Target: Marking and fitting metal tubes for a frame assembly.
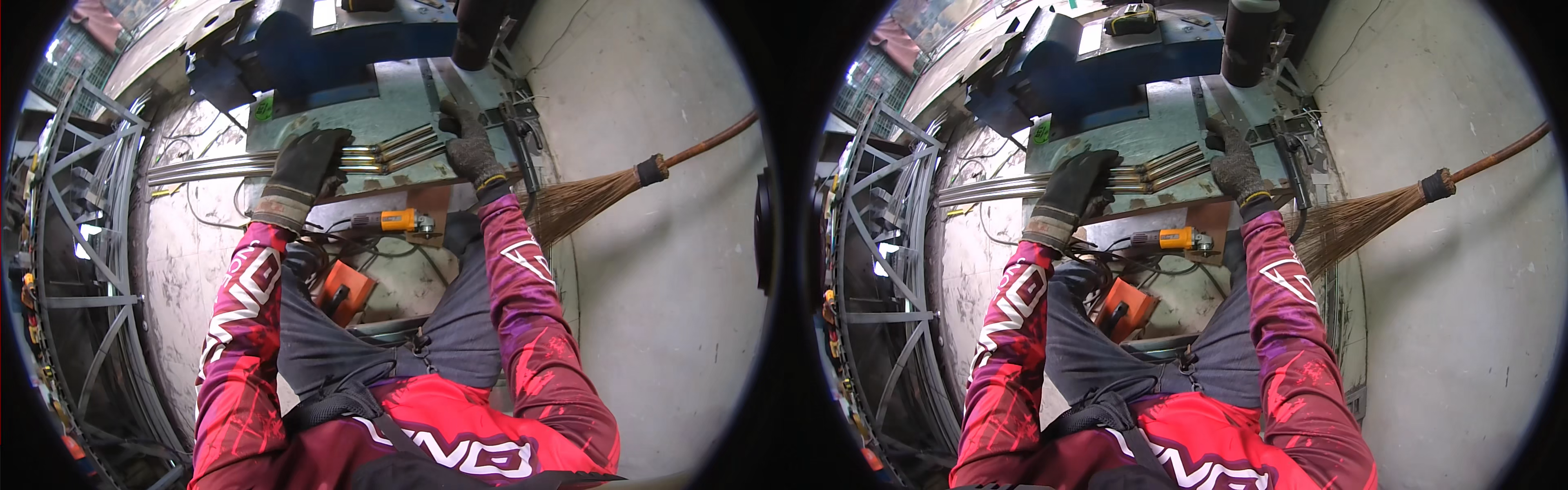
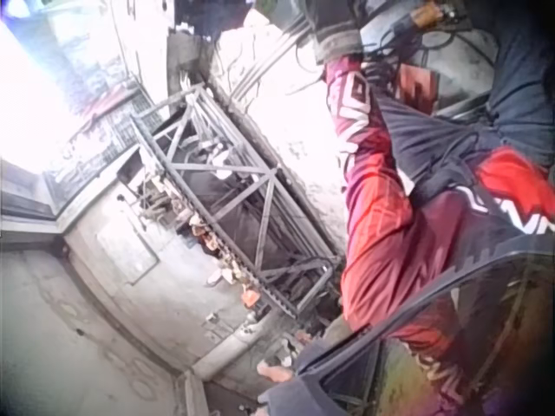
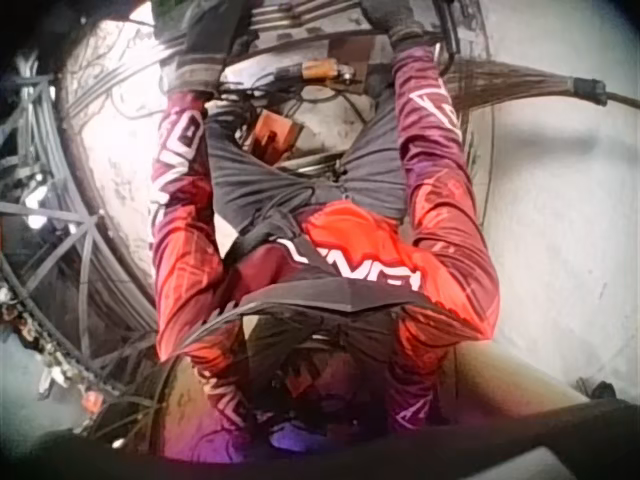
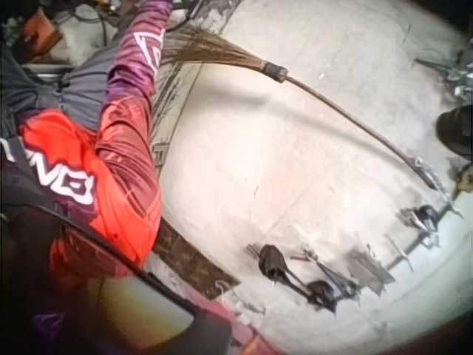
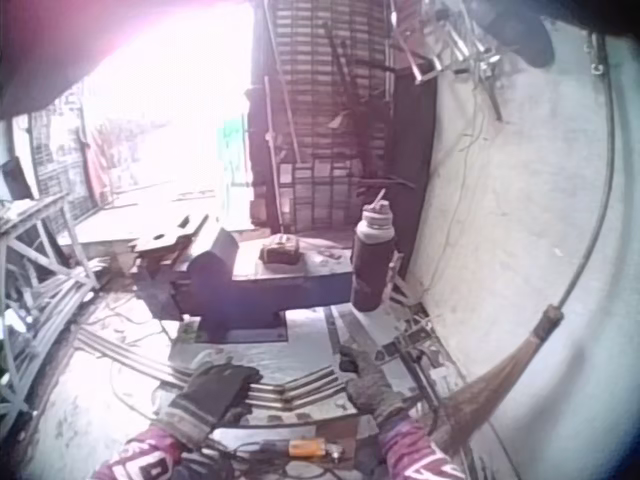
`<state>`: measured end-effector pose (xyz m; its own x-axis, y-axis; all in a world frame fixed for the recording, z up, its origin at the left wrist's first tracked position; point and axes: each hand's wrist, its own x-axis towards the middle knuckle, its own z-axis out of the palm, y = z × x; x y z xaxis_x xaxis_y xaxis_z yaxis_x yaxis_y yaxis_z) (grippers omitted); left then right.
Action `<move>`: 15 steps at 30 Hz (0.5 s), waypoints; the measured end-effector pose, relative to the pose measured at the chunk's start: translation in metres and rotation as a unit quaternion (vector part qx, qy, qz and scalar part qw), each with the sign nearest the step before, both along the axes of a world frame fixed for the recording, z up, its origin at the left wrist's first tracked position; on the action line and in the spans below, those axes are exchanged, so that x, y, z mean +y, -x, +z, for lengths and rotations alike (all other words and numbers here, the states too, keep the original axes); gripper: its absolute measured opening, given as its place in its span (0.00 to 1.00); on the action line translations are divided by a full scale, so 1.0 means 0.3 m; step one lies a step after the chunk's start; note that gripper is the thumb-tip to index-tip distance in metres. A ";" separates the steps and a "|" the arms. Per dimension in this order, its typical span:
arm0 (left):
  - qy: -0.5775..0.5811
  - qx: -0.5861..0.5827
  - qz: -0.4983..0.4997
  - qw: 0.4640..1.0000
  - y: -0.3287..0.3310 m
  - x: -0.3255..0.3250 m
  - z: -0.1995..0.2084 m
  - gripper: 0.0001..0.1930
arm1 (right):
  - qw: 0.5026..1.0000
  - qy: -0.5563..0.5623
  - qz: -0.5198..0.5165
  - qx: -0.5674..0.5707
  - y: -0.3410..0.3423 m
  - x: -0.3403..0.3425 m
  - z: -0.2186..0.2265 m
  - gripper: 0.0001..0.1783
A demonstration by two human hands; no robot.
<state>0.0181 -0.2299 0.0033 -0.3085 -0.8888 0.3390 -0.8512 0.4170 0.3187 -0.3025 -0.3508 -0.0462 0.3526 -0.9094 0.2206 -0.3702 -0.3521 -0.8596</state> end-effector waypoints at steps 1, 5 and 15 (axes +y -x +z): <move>-0.001 0.000 0.000 1.000 -0.002 0.002 0.000 0.31 | 1.000 0.004 0.007 -0.011 -0.003 -0.002 -0.007 0.41; 0.051 -0.007 -0.017 0.999 0.016 -0.006 0.017 0.31 | 0.995 0.044 0.089 -0.003 0.023 -0.029 -0.046 0.43; 0.043 -0.017 0.015 0.999 0.026 0.011 0.024 0.31 | 0.958 -0.158 0.046 -0.237 0.061 -0.025 0.002 0.48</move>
